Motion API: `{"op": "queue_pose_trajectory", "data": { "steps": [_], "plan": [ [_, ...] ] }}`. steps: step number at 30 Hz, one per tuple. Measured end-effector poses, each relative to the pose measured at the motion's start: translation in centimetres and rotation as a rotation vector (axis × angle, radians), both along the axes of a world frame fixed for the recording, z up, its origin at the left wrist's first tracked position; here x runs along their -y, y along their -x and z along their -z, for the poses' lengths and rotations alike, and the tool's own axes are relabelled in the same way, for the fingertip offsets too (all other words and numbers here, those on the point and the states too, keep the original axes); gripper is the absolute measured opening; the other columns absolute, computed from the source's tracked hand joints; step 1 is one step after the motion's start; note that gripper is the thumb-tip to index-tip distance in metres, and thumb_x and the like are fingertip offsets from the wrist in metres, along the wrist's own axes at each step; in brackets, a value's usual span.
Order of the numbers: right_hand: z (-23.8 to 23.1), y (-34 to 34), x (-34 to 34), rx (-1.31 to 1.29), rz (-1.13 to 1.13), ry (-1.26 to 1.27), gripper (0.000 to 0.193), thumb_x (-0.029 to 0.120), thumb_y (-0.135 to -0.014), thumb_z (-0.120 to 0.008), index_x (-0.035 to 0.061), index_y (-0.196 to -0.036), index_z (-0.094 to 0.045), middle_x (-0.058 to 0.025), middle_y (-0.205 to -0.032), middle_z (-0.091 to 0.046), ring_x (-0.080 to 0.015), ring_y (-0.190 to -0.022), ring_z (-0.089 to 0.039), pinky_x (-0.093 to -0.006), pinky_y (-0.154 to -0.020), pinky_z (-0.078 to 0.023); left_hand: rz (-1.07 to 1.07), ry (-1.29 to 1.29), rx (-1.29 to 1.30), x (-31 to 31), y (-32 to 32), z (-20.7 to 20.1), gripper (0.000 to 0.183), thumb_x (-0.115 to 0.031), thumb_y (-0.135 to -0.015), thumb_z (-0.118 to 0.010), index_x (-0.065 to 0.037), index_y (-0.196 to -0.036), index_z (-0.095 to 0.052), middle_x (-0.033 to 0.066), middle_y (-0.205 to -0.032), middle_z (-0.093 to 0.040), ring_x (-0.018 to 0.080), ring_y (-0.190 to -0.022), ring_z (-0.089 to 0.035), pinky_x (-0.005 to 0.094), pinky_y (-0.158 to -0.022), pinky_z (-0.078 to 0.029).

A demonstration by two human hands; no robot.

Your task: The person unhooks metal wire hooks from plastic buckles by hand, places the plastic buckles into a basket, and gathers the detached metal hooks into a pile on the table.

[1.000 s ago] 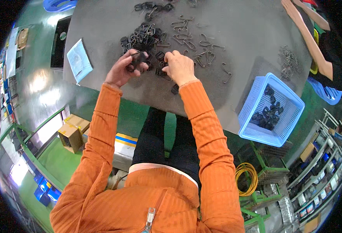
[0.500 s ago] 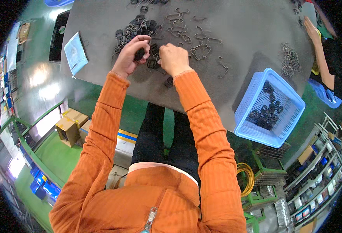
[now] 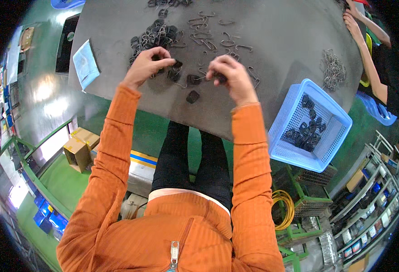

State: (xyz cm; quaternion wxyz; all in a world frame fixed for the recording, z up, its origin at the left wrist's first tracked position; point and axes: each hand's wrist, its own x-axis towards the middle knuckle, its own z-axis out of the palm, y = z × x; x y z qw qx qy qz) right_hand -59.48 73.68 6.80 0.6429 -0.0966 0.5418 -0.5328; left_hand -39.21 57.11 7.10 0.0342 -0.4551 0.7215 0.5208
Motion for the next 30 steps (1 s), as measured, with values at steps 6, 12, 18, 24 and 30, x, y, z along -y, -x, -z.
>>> {"op": "queue_pose_trajectory", "data": {
  "steps": [6,12,18,24,30],
  "plan": [
    [2.2,-6.4,2.7,-1.333,-0.629,-0.015,0.025,0.025,-0.075,-0.068,0.0054,-0.088,-0.061,-0.0114,-0.087,-0.063,-0.0277,-0.077,-0.065,-0.0376,-0.064,-0.051,-0.398,-0.743,-0.686,-2.5,-2.7,-1.2,0.016,-0.021,-0.084,-0.064,-0.007,-0.091,-0.058,0.0,-0.084,-0.061,0.0124,-0.075,-0.059,0.0223,-0.057,-0.047],
    [1.6,-3.8,2.5,-1.443,-0.639,-0.106,0.027,0.025,-0.073,-0.072,0.0024,-0.083,-0.063,-0.0114,-0.088,-0.062,-0.0248,-0.079,-0.064,-0.0342,-0.07,-0.049,-0.085,0.316,0.155,-6.1,-1.9,1.3,0.027,-0.022,-0.075,-0.069,-0.008,-0.095,-0.058,0.0017,-0.061,-0.057,0.0163,-0.061,-0.058,0.0307,-0.053,-0.043],
    [1.1,1.3,-1.0,-0.309,-0.053,-0.25,0.023,0.023,-0.073,-0.073,0.0016,-0.079,-0.067,-0.0008,-0.064,-0.058,-0.0097,-0.059,-0.051,-0.0258,-0.056,-0.041,-0.222,0.02,-0.021,-5.2,-1.8,1.6,0.022,-0.023,-0.073,-0.072,-0.005,-0.083,-0.063,-0.0005,-0.062,-0.056,0.0119,-0.055,-0.051,0.0274,-0.052,-0.041],
    [-1.7,2.6,-5.9,-0.384,0.167,-0.199,0.018,0.021,-0.076,-0.073,0.0048,-0.08,-0.065,0.0062,-0.059,-0.047,-0.0024,-0.048,-0.035,-0.0207,-0.044,-0.026,-0.342,-0.113,0.037,-4.5,0.7,-0.8,0.02,-0.025,-0.078,-0.072,-0.008,-0.082,-0.062,-0.0057,-0.061,-0.052,0.0039,-0.054,-0.048,0.0184,-0.046,-0.034],
    [-6.7,7.6,-16.5,-0.559,0.495,-0.278,0.015,0.018,-0.077,-0.071,0.0047,-0.078,-0.064,0.0071,-0.059,-0.043,-0.0014,-0.051,-0.034,-0.0196,-0.044,-0.023,-0.332,-0.299,0.091,-4.7,5.1,-1.7,0.021,-0.024,-0.077,-0.071,-0.006,-0.083,-0.064,-0.0038,-0.065,-0.053,0.0052,-0.053,-0.047,0.0199,-0.046,-0.035]
  ]
}}
